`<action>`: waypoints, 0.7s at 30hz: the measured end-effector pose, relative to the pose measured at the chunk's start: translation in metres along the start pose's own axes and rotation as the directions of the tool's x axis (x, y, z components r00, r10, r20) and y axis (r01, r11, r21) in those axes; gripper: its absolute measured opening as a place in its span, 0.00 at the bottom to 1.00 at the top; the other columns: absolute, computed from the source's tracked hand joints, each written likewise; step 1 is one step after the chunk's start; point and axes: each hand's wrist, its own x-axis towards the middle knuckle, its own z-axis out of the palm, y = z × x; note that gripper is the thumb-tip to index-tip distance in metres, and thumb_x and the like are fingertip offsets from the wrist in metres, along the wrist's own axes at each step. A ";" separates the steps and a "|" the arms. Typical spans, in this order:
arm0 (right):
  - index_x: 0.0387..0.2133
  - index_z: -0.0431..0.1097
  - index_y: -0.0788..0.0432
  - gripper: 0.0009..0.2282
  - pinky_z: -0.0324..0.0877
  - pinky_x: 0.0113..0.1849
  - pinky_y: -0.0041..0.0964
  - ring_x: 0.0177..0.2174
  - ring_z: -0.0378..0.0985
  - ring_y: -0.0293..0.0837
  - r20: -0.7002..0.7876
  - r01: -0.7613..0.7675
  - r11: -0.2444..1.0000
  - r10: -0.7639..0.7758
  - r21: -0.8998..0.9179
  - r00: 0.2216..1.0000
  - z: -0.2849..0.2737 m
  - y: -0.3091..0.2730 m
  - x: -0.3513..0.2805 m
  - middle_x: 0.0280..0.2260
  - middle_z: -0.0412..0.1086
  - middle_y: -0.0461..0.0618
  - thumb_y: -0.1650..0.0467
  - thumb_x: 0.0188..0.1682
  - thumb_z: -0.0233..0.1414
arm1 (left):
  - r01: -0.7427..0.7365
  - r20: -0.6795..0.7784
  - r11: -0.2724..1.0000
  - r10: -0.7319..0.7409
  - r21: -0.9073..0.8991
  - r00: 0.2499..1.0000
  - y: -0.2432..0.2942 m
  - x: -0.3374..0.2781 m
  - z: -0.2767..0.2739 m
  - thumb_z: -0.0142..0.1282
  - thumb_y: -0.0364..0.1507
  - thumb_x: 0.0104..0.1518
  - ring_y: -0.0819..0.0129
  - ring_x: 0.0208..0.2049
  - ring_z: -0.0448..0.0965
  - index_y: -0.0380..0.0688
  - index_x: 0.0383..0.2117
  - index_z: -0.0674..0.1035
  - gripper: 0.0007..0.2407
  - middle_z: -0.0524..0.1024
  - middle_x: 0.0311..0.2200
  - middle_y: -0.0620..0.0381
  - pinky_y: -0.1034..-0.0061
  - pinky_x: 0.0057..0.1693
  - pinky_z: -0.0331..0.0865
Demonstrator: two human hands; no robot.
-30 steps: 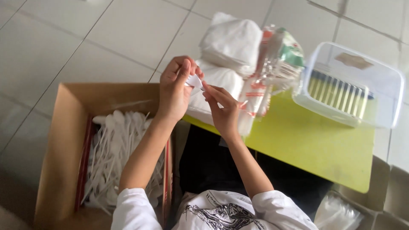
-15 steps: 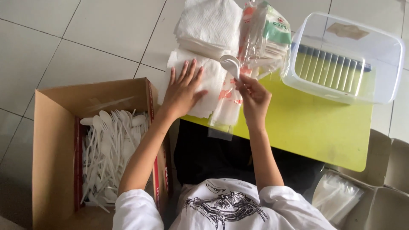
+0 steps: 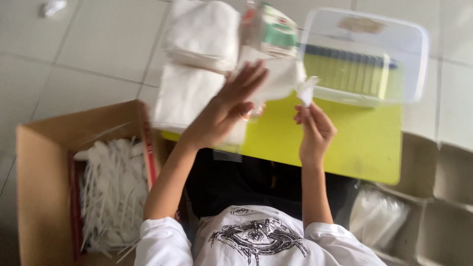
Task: Wrapping individual plastic spoons in paper napkins at a workspace.
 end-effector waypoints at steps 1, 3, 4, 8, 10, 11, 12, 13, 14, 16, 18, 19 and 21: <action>0.54 0.69 0.69 0.13 0.70 0.36 0.32 0.32 0.76 0.43 -0.068 0.016 1.000 -0.016 0.003 0.998 -0.020 -0.004 -0.001 0.41 0.75 0.64 0.76 0.58 0.51 | -0.041 0.041 0.984 0.049 -0.174 0.998 0.013 0.013 0.014 0.41 0.39 0.73 0.57 0.77 0.46 0.55 0.72 0.62 0.21 0.52 0.74 0.59 0.50 0.78 0.36; 0.55 0.69 0.68 0.13 0.69 0.36 0.32 0.32 0.76 0.45 -0.151 0.037 0.999 -0.040 -0.018 0.988 -0.057 -0.022 -0.004 0.41 0.75 0.66 0.77 0.58 0.50 | -0.020 0.122 0.955 0.058 -0.295 0.991 0.029 0.029 0.038 0.39 0.40 0.73 0.57 0.77 0.45 0.55 0.72 0.61 0.22 0.51 0.75 0.60 0.47 0.78 0.35; 0.55 0.68 0.68 0.13 0.69 0.36 0.33 0.32 0.76 0.47 -0.202 0.058 0.998 -0.061 -0.023 0.977 -0.076 -0.032 -0.007 0.41 0.74 0.67 0.77 0.58 0.50 | 0.015 0.181 0.922 0.060 -0.386 0.982 0.037 0.037 0.050 0.37 0.42 0.74 0.58 0.78 0.44 0.56 0.73 0.59 0.22 0.50 0.75 0.62 0.44 0.77 0.35; 0.55 0.68 0.67 0.13 0.66 0.37 0.33 0.33 0.76 0.48 -0.340 0.084 0.990 -0.119 -0.114 0.933 -0.139 -0.058 -0.025 0.40 0.73 0.66 0.76 0.59 0.50 | -0.034 0.294 0.987 0.078 -0.155 0.953 0.010 0.037 0.136 0.40 0.40 0.73 0.47 0.76 0.41 0.58 0.74 0.56 0.23 0.46 0.76 0.56 0.32 0.72 0.36; 0.55 0.69 0.69 0.13 0.66 0.35 0.35 0.31 0.75 0.47 -0.398 0.062 0.982 -0.129 -0.178 0.908 -0.162 -0.070 -0.035 0.38 0.74 0.68 0.77 0.58 0.52 | -0.013 0.222 0.952 -0.058 0.305 0.973 -0.002 0.024 0.183 0.44 0.44 0.70 0.46 0.72 0.55 0.60 0.71 0.61 0.24 0.55 0.72 0.52 0.35 0.69 0.48; 0.55 0.69 0.69 0.13 0.66 0.35 0.35 0.31 0.75 0.47 -0.420 0.054 0.980 -0.132 -0.191 0.898 -0.170 -0.070 -0.041 0.38 0.74 0.68 0.77 0.58 0.52 | -0.024 0.243 0.958 -0.049 0.287 0.969 -0.008 0.016 0.203 0.44 0.44 0.70 0.46 0.72 0.55 0.60 0.71 0.61 0.24 0.55 0.72 0.52 0.35 0.69 0.48; 0.54 0.69 0.68 0.13 0.66 0.35 0.34 0.31 0.75 0.46 -0.443 0.045 0.985 -0.114 -0.165 0.889 -0.176 -0.069 -0.044 0.38 0.74 0.66 0.76 0.57 0.52 | 0.045 0.245 0.909 -0.160 0.415 0.956 -0.013 0.009 0.221 0.41 0.49 0.68 0.43 0.72 0.53 0.56 0.72 0.59 0.27 0.53 0.72 0.47 0.35 0.69 0.46; 0.54 0.70 0.67 0.12 0.66 0.35 0.33 0.31 0.74 0.44 -0.466 0.036 0.990 -0.097 -0.138 0.880 -0.181 -0.069 -0.048 0.38 0.75 0.65 0.76 0.57 0.53 | 0.105 0.232 0.837 -0.266 0.537 0.936 -0.019 0.000 0.238 0.37 0.54 0.67 0.41 0.72 0.51 0.53 0.72 0.57 0.31 0.51 0.72 0.42 0.36 0.70 0.44; 0.54 0.70 0.67 0.12 0.66 0.35 0.33 0.31 0.74 0.44 -0.476 0.031 0.989 -0.096 -0.143 0.874 -0.182 -0.069 -0.051 0.38 0.75 0.65 0.76 0.57 0.53 | 0.099 0.244 0.841 -0.264 0.532 0.933 -0.020 -0.002 0.247 0.37 0.54 0.67 0.41 0.72 0.51 0.53 0.72 0.57 0.31 0.51 0.72 0.42 0.36 0.70 0.44; 0.52 0.71 0.66 0.12 0.68 0.35 0.33 0.31 0.77 0.45 -0.480 0.019 0.993 -0.071 -0.113 0.874 -0.178 -0.068 -0.055 0.38 0.76 0.65 0.75 0.56 0.54 | 0.150 0.234 0.730 -0.396 0.666 0.888 -0.023 -0.009 0.260 0.32 0.59 0.64 0.43 0.74 0.42 0.52 0.74 0.53 0.35 0.45 0.74 0.42 0.34 0.70 0.31; 0.52 0.71 0.66 0.12 0.68 0.36 0.33 0.31 0.77 0.45 -0.463 0.005 0.993 -0.061 -0.121 0.884 -0.173 -0.066 -0.058 0.39 0.76 0.65 0.75 0.57 0.54 | 0.164 0.218 0.717 -0.408 0.677 0.886 -0.021 -0.010 0.260 0.32 0.59 0.64 0.42 0.74 0.41 0.51 0.74 0.51 0.36 0.44 0.74 0.41 0.33 0.69 0.30; 0.52 0.72 0.66 0.12 0.69 0.36 0.33 0.31 0.78 0.44 -0.440 -0.004 0.991 -0.054 -0.131 0.896 -0.169 -0.065 -0.059 0.39 0.77 0.65 0.74 0.57 0.54 | 0.182 0.195 0.703 -0.420 0.687 0.887 -0.021 -0.011 0.259 0.32 0.59 0.64 0.42 0.74 0.40 0.50 0.74 0.50 0.37 0.42 0.74 0.39 0.33 0.69 0.30; 0.52 0.72 0.66 0.12 0.68 0.36 0.34 0.31 0.76 0.44 -0.428 -0.018 0.994 -0.030 -0.109 0.903 -0.159 -0.062 -0.061 0.38 0.76 0.65 0.74 0.56 0.54 | 0.207 0.120 0.756 -0.353 0.621 0.928 -0.008 -0.014 0.250 0.34 0.59 0.64 0.39 0.74 0.39 0.50 0.74 0.49 0.37 0.40 0.74 0.39 0.29 0.68 0.33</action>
